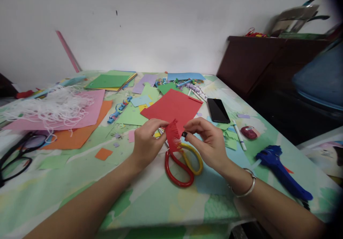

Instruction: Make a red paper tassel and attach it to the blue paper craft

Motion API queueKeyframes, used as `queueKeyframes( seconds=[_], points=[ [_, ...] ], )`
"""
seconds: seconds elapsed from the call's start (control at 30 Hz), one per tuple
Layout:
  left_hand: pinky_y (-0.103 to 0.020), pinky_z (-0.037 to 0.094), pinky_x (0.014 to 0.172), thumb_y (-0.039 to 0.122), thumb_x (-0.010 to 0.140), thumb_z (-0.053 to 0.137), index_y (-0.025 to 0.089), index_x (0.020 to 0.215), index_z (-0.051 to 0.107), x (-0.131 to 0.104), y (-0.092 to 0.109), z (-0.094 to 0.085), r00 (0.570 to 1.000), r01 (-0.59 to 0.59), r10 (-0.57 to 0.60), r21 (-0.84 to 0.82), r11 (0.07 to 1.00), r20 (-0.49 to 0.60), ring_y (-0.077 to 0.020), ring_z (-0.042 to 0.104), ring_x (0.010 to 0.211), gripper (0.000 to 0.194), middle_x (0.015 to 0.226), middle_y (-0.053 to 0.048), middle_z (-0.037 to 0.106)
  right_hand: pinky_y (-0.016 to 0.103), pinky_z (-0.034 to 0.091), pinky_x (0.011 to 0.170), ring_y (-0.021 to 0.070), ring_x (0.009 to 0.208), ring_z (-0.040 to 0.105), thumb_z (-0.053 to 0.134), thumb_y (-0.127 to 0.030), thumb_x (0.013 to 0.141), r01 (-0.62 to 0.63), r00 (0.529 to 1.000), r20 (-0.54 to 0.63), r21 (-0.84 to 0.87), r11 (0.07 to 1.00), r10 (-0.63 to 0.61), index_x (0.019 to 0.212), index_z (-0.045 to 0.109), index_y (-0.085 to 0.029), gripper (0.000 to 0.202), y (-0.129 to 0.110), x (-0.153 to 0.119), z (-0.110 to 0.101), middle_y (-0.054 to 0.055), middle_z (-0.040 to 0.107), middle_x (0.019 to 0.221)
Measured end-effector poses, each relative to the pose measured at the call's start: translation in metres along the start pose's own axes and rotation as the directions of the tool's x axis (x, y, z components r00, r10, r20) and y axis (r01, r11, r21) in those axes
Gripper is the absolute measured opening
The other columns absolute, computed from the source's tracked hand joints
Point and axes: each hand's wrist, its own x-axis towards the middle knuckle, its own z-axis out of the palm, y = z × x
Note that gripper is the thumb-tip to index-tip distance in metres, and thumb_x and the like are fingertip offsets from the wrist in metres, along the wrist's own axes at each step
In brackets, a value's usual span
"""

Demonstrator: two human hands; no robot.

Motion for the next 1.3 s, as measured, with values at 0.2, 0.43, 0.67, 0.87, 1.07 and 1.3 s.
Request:
queueKeyframes(
  seconds=[0.2,0.43,0.67,0.87,1.07,1.3],
  points=[
    [-0.026,0.050,0.066,0.013,0.079,0.062,0.016,0.084,0.067,0.000,-0.003,-0.001,0.998,-0.052,0.053,0.054,0.997,-0.024,-0.0166,0.067,0.073,0.008,0.078,-0.005,0.073,0.028,0.047,0.063,0.0141,0.067,0.059,0.059,-0.005,0.074,-0.019,0.999,-0.044,0.004,1.000,0.019,0.086,0.063,-0.019,0.018,-0.001,0.002,-0.004,0.000,0.063,0.076],
    [-0.027,0.051,0.068,0.009,0.077,0.060,0.016,0.082,0.068,0.002,-0.010,0.000,0.998,-0.040,0.042,0.057,0.998,-0.040,-0.0181,0.068,0.074,0.011,0.078,-0.006,0.073,0.026,0.044,0.056,0.0123,0.060,0.055,0.057,-0.003,0.066,0.041,0.974,-0.223,0.024,0.999,-0.035,0.081,0.065,-0.018,0.023,-0.007,0.011,-0.009,-0.003,0.060,0.066],
    [-0.026,0.050,0.067,0.009,0.077,0.059,0.015,0.081,0.068,0.004,-0.020,0.000,0.999,-0.018,0.023,0.115,0.993,-0.044,-0.0181,0.068,0.073,0.012,0.078,-0.006,0.074,0.024,0.040,0.047,0.0113,0.051,0.050,0.060,-0.004,0.062,0.173,0.840,-0.518,-0.020,0.985,-0.158,0.076,0.067,-0.021,0.023,-0.003,0.031,-0.032,-0.004,0.058,0.059],
    [-0.029,0.049,0.068,0.017,0.072,0.065,0.016,0.074,0.070,0.009,-0.021,0.000,0.961,0.277,-0.276,-0.087,0.957,0.025,-0.0180,0.065,0.069,0.005,0.074,-0.005,0.073,0.022,0.034,0.045,0.0087,0.047,0.043,0.051,-0.004,0.065,0.234,0.668,-0.721,-0.034,0.972,-0.186,0.071,0.063,-0.020,0.021,0.002,0.047,-0.055,-0.006,0.049,0.056],
    [-0.029,0.050,0.070,0.024,0.065,0.075,0.013,0.072,0.071,0.013,-0.014,0.002,0.615,0.759,-0.584,-0.600,0.254,0.531,-0.0153,0.062,0.066,0.013,0.067,-0.004,0.068,0.027,0.043,0.054,0.0153,0.057,0.057,0.064,-0.005,0.064,-0.013,0.897,-0.440,-0.132,0.991,-0.047,0.092,0.068,-0.022,0.033,0.007,0.043,-0.050,-0.003,0.065,0.063],
    [-0.025,0.049,0.066,0.017,0.068,0.074,0.013,0.068,0.072,0.012,0.002,0.000,0.539,0.789,-0.476,-0.614,-0.003,0.695,-0.0122,0.061,0.063,0.005,0.065,-0.003,0.068,0.044,0.039,0.098,0.0243,0.109,0.056,0.068,-0.014,0.074,0.033,0.996,0.081,-0.086,0.996,-0.026,0.082,0.071,-0.023,0.012,0.006,0.025,-0.022,0.006,0.063,0.108]
  ],
)
